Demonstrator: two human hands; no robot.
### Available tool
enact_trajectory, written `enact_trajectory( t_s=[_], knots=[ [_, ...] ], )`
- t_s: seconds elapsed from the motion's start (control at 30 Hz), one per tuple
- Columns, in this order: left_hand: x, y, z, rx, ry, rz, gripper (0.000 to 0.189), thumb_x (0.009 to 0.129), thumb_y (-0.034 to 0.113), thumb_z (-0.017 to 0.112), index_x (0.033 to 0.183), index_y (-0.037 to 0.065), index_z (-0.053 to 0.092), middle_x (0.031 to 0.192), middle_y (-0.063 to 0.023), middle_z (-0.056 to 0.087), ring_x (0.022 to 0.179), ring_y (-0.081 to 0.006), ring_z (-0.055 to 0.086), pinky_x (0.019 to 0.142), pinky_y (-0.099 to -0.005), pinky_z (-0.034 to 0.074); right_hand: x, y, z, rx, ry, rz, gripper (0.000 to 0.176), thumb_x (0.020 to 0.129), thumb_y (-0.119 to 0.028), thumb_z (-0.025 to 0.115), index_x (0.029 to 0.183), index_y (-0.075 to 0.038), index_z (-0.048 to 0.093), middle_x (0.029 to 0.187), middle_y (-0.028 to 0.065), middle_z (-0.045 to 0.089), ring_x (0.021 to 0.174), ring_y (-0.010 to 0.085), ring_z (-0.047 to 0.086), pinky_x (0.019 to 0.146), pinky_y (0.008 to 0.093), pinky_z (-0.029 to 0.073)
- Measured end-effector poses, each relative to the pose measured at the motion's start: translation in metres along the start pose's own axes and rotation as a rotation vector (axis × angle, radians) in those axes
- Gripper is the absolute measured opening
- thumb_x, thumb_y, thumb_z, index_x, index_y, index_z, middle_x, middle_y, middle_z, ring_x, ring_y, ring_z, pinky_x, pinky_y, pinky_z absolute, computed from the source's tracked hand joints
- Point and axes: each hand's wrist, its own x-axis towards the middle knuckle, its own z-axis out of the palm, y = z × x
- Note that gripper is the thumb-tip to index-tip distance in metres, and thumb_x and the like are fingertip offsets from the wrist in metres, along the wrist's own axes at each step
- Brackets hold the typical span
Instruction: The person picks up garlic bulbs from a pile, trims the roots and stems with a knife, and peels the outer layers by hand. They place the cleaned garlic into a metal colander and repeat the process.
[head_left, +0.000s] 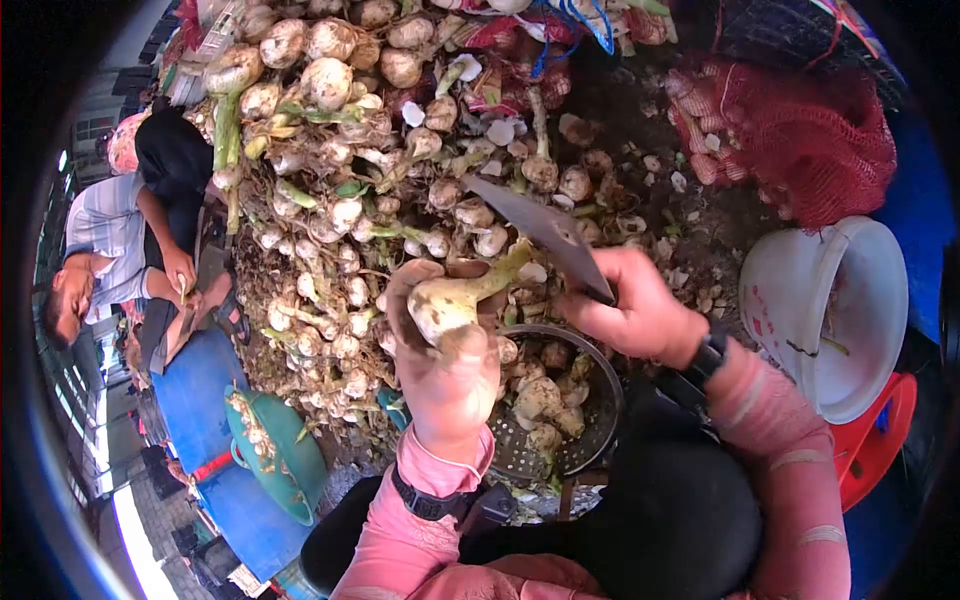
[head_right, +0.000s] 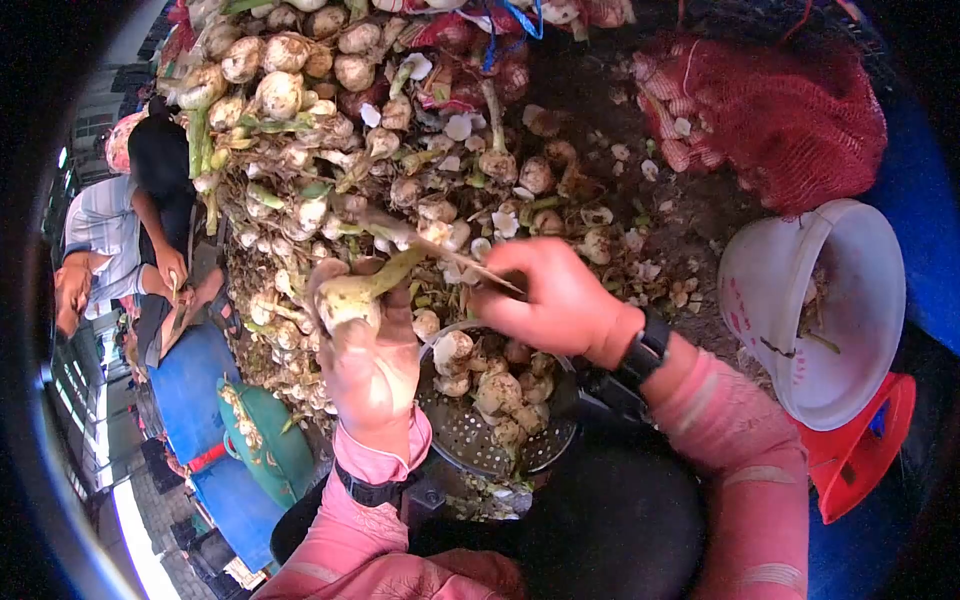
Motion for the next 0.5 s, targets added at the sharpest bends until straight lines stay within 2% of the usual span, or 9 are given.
enact_trajectory(
  t_s=[0.03,0.07,0.1,0.17,0.23,0.27,0.37,0.43,0.5],
  knots=[
    [0.004,0.002,0.003,-0.186,0.047,-0.124,0.047,0.076,0.008,0.064,0.116,0.008,0.04,0.108,-0.0108,0.052,0.101,-0.0218,0.051,0.088,-0.0339,0.043,-0.003,0.024,-0.001,0.071,-0.124,0.163,0.017,0.069,-0.016,0.059,0.07,0.0,0.055,0.061,0.0151,0.054,0.058,0.024,0.055,0.056,0.034,0.043],
    [0.01,0.0,-0.006,-0.206,0.081,-0.156,0.042,0.078,0.007,0.062,0.115,0.008,0.043,0.108,-0.0105,0.053,0.101,-0.0219,0.052,0.089,-0.0337,0.044,-0.015,0.054,0.002,-0.045,-0.103,0.212,0.018,0.07,-0.017,0.058,0.073,0.001,0.057,0.063,0.0149,0.054,0.062,0.0225,0.055,0.061,0.0345,0.044],
    [0.018,0.001,-0.018,-0.276,0.008,-0.207,0.041,0.078,0.008,0.061,0.115,0.008,0.044,0.106,-0.0102,0.054,0.098,-0.0215,0.054,0.088,-0.0322,0.044,-0.029,0.068,0.004,-0.163,-0.045,0.382,0.018,0.071,-0.017,0.057,0.076,0.0,0.059,0.067,0.0145,0.056,0.065,0.0218,0.055,0.064,0.0347,0.044],
    [0.023,-0.004,-0.027,-0.238,-0.013,-0.246,0.039,0.079,0.01,0.06,0.115,0.007,0.044,0.106,-0.01,0.055,0.096,-0.0212,0.055,0.086,-0.0312,0.045,-0.042,0.09,0.003,-0.014,0.112,0.334,0.017,0.072,-0.016,0.057,0.075,0.001,0.059,0.069,0.0136,0.057,0.066,0.0185,0.055,0.063,0.0329,0.043],
    [0.015,-0.008,-0.033,-0.284,0.086,-0.364,0.039,0.079,0.01,0.06,0.115,0.007,0.044,0.106,-0.0098,0.055,0.097,-0.0208,0.054,0.085,-0.03,0.045,-0.016,0.051,-0.011,-0.048,0.152,0.185,0.016,0.072,-0.015,0.057,0.075,0.001,0.058,0.065,0.0127,0.056,0.063,0.0153,0.053,0.059,0.0308,0.043],
    [0.013,-0.01,-0.038,-0.288,0.087,-0.385,0.038,0.079,0.011,0.06,0.114,0.006,0.045,0.107,-0.0093,0.054,0.098,-0.02,0.054,0.085,-0.029,0.045,-0.006,0.028,-0.018,-0.087,0.127,0.198,0.014,0.072,-0.013,0.057,0.072,0.001,0.057,0.058,0.0105,0.053,0.056,0.013,0.05,0.055,0.0289,0.042],
    [0.01,-0.016,-0.039,-0.231,0.106,-0.435,0.037,0.079,0.01,0.059,0.113,0.006,0.045,0.106,-0.0094,0.055,0.099,-0.0197,0.053,0.084,-0.0306,0.045,0.01,0.008,-0.013,-0.052,0.156,0.085,0.014,0.071,-0.014,0.058,0.07,0.0,0.056,0.056,0.0097,0.051,0.052,0.013,0.048,0.052,0.0287,0.041],
    [0.016,-0.018,-0.036,-0.232,0.157,-0.402,0.038,0.079,0.01,0.06,0.113,0.006,0.045,0.107,-0.0096,0.055,0.098,-0.0197,0.054,0.084,-0.0311,0.045,0.012,0.006,-0.003,-0.139,0.089,-0.108,0.015,0.07,-0.017,0.06,0.067,-0.002,0.055,0.056,0.011,0.051,0.053,0.0156,0.053,0.051,0.0319,0.042],
    [0.021,-0.019,-0.033,-0.219,0.203,-0.391,0.038,0.079,0.01,0.06,0.113,0.005,0.045,0.107,-0.0098,0.055,0.097,-0.0197,0.054,0.084,-0.0317,0.045,0.014,0.016,0.006,-0.177,0.047,-0.035,0.017,0.07,-0.019,0.058,0.071,-0.002,0.057,0.055,0.0117,0.052,0.052,0.0206,0.055,0.052,0.0331,0.045]
  ],
)
